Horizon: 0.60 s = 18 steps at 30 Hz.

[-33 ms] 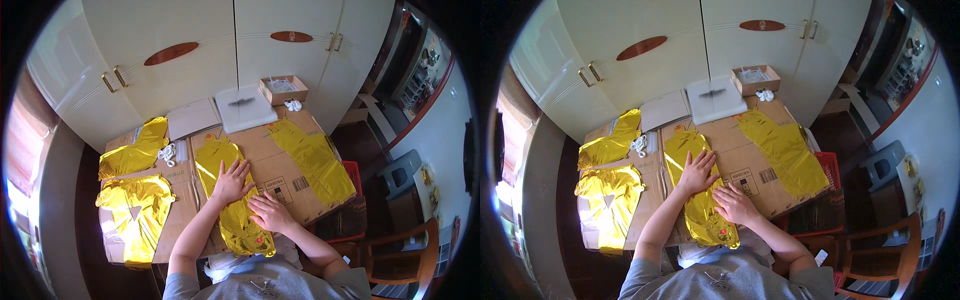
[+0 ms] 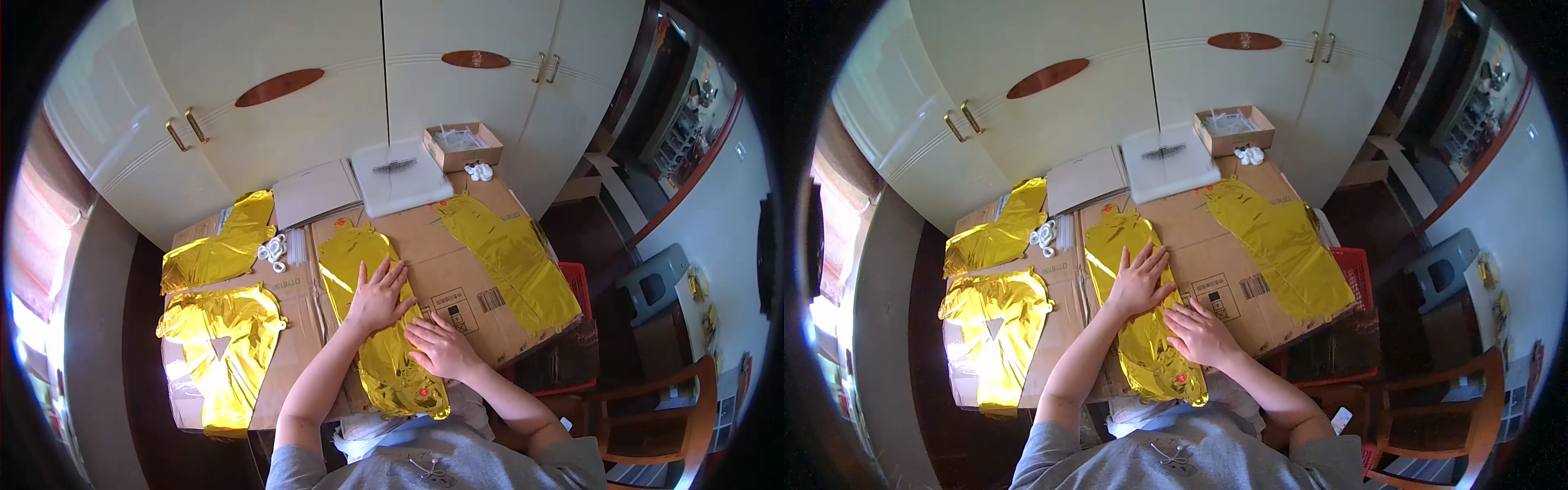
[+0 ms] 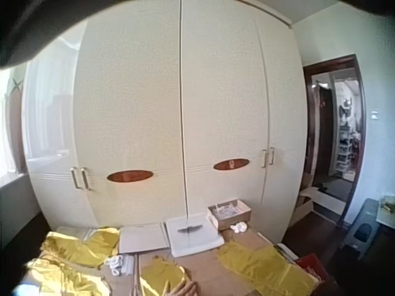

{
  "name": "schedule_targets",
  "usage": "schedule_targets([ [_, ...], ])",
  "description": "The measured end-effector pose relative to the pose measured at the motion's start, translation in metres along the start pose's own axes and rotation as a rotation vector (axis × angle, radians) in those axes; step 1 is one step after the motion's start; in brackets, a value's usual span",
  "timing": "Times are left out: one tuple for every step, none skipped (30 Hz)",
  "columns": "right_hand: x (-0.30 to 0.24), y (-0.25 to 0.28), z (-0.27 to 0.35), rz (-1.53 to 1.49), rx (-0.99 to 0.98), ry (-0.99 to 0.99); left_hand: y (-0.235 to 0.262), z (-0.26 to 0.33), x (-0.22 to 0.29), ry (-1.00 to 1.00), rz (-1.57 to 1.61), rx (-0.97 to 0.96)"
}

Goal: Folding and arranging gold-colored foil sheets on a cardboard-covered table.

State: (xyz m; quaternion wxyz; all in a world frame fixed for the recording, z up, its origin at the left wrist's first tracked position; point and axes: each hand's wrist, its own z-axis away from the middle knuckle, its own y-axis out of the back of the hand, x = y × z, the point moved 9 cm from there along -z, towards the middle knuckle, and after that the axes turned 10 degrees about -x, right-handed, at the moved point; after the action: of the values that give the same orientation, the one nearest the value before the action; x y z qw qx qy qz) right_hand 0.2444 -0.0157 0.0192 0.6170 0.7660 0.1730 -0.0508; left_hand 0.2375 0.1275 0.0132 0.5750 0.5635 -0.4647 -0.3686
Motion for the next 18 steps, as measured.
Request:
schedule_targets([
  [0.0,0.0005,0.0,-0.004,0.004,0.001,0.001,-0.0002,0.0,0.003,-0.002,0.0],
  [-0.0003,-0.0002,0.0002,-0.006,0.002,0.0,0.0007,0.0002,-0.0006,0.005,0.004,0.0],
  [0.0,-0.0001,0.0002,-0.004,0.001,-0.001,0.0011,0.0001,-0.0012,0.004,0.009,0.003],
  [0.0002,0.0001,0.0003,-0.002,0.001,-0.002,0.0013,-0.0002,-0.0018,0.003,0.014,0.006],
  [0.0002,0.0003,0.0007,-0.003,0.001,-0.002,0.0015,-0.0006,-0.0022,0.002,0.018,0.009],
  [-0.0005,0.0001,0.001,-0.006,0.001,0.0,0.0015,0.0,-0.0032,0.004,0.023,0.011],
  [-0.0009,0.0,0.0011,-0.009,-0.001,0.003,0.0013,0.0002,-0.0038,0.007,0.028,0.013],
  [-0.0008,0.0003,0.0011,-0.008,0.001,0.002,-0.0004,-0.0005,-0.0042,0.01,0.024,0.008],
  [-0.0006,0.0003,0.0012,-0.007,0.002,0.002,-0.0028,-0.0013,-0.0046,0.014,0.019,0.003],
  [-0.0005,0.0002,0.0012,-0.006,0.003,0.001,-0.0041,-0.0017,-0.0049,0.017,0.015,-0.003],
  [-0.0009,0.0001,0.001,-0.01,0.002,0.006,-0.0043,-0.0015,-0.0058,0.027,0.017,-0.013],
  [-0.0008,0.0002,0.0011,-0.014,0.001,0.01,-0.004,-0.0018,-0.0061,0.036,0.019,-0.023],
  [-0.0009,0.0001,0.0012,-0.018,0.0,0.014,-0.004,-0.0019,-0.0064,0.045,0.021,-0.034],
  [-0.0006,-0.0004,0.0014,-0.018,0.0,0.013,-0.0037,-0.0019,-0.0062,0.048,0.022,-0.037],
  [-0.0004,-0.0012,0.0014,-0.019,0.0,0.012,-0.0032,-0.0017,-0.0064,0.052,0.023,-0.04],
  [-0.0005,-0.0016,0.0014,-0.019,0.0,0.012,-0.003,-0.0017,-0.0066,0.055,0.023,-0.043],
  [-0.0006,-0.0016,0.0016,-0.018,0.0,0.011,-0.0034,-0.0017,-0.0066,0.055,0.021,-0.042],
  [-0.0006,-0.0016,0.0018,-0.017,-0.001,0.01,-0.0041,-0.0018,-0.0066,0.055,0.019,-0.042],
])
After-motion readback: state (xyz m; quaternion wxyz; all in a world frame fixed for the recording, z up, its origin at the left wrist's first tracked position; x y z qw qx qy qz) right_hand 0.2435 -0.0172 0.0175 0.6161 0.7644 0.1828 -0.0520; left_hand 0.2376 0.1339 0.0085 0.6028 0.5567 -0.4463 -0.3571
